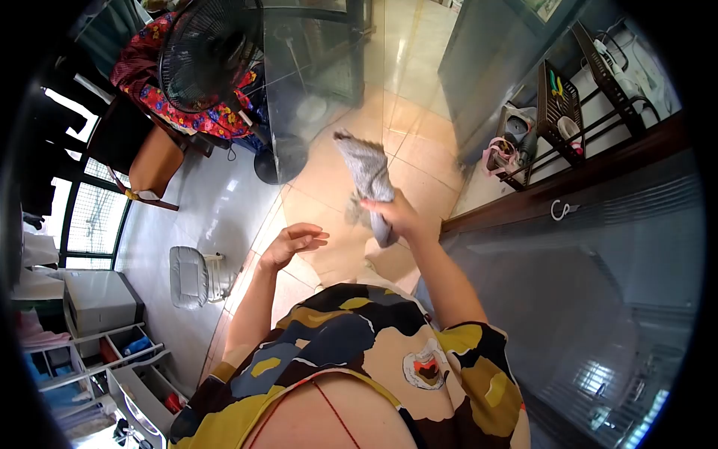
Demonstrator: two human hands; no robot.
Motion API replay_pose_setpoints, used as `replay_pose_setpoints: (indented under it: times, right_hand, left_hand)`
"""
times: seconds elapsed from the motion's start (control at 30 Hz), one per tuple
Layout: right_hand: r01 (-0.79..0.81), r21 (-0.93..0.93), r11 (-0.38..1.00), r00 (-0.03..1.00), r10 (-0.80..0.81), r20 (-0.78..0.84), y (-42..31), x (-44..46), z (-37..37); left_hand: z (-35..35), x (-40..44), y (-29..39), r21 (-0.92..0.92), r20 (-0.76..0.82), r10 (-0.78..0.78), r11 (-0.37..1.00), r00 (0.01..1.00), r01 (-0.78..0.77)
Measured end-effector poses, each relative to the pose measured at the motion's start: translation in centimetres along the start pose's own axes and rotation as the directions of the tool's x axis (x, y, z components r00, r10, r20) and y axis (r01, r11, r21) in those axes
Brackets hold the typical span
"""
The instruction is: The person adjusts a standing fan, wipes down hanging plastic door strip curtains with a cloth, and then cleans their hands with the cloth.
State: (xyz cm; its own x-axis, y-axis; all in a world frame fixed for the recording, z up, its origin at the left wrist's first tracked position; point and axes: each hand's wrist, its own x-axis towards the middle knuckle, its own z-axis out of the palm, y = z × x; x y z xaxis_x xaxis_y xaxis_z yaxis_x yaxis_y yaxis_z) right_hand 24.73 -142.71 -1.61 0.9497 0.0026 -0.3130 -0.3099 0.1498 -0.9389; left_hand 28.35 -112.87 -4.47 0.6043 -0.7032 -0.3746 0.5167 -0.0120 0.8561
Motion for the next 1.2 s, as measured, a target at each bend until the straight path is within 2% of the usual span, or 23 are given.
replay_pose_setpoints:
  times: [0.1, 0.13, 0.23, 0.33, 0.4, 0.47, 0.53, 0.63, 0.73, 0.83, 0.9, 0.97, 1.03, 1.13, 1.2]
  right_hand:
    - [-0.135, 0.2, 0.97, 0.991, 0.133, 0.024, 4.0, -2.3, 2.1]
    - [-0.161, 0.211, 0.964, 0.987, 0.158, 0.033, 4.6, -3.0, 2.7]
    - [-0.124, 0.223, 0.967, 0.992, 0.125, 0.009, 4.5, -4.3, 4.9]
    - [0.027, 0.253, 0.967, 1.0, -0.028, 0.0, 2.3, -4.9, 6.1]
    - [0.209, 0.263, 0.942, 0.977, -0.191, -0.093, 1.5, -3.1, 5.2]
    - [0.174, 0.477, 0.861, 0.979, -0.098, -0.181, -3.8, -2.4, 6.1]
    - [0.307, 0.464, 0.831, 0.935, -0.172, -0.31, -9.2, -2.0, 6.9]
    - [0.369, 0.517, 0.773, 0.929, -0.305, -0.208, -15.1, -2.2, 8.1]
    - [0.309, 0.186, 0.933, 0.907, -0.23, -0.352, -15.1, -1.8, 10.0]
    - [0.353, 0.211, 0.912, 0.919, -0.295, -0.261, -11.5, -3.3, 12.4]
    - [0.253, 0.177, 0.951, 0.932, -0.191, -0.307, -7.9, -5.1, 14.6]
    - [0.263, 0.248, 0.932, 0.956, -0.217, -0.197, -2.3, -5.7, 14.4]
    - [0.089, 0.184, 0.979, 0.989, -0.065, -0.13, 1.1, -7.3, 14.5]
    - [0.008, 0.122, 0.993, 0.999, -0.002, -0.053, 4.7, -8.9, 15.2]
    - [0.042, 0.048, 0.998, 0.971, -0.03, -0.236, 5.2, -8.6, 14.9]
  left_hand:
    - [-0.4, -1.0, 0.2, 0.008, 0.021, 0.016, 1.0, 1.0, -0.016]
    - [-0.7, -1.5, 0.4, 0.014, 0.027, 0.032, 0.999, 0.999, -0.032]
    - [-1.9, -3.0, 0.5, 0.017, 0.073, 0.04, 0.999, 0.997, -0.041]
    - [-2.5, -4.8, 1.2, -0.006, 0.11, 0.06, 0.998, 0.992, -0.06]
    - [-2.9, -5.8, 1.6, -0.017, 0.14, 0.088, 0.996, 0.986, -0.086]
    - [-3.1, -6.9, 2.1, -0.023, 0.163, 0.109, 0.994, 0.981, -0.107]
    - [-3.4, -7.7, 2.1, -0.008, 0.175, 0.121, 0.993, 0.977, -0.121]
    - [-3.8, -8.9, 2.3, 0.003, 0.203, 0.113, 0.993, 0.973, -0.116]
    - [-4.2, -10.1, 2.6, -0.014, 0.242, 0.128, 0.992, 0.962, -0.128]
    - [-5.5, -10.5, 1.9, -0.073, 0.232, 0.17, 0.985, 0.958, -0.157]
    - [-6.4, -10.5, 1.7, -0.048, 0.208, 0.178, 0.984, 0.962, -0.172]
    - [-7.0, -10.2, 1.8, -0.015, 0.178, 0.193, 0.981, 0.965, -0.194]
    - [-7.0, -10.3, 2.5, 0.022, 0.15, 0.189, 0.981, 0.971, -0.194]
    - [-6.8, -10.3, 2.4, 0.031, 0.093, 0.205, 0.978, 0.974, -0.208]
    - [-6.4, -9.7, 2.0, 0.017, 0.059, 0.226, 0.974, 0.972, -0.227]
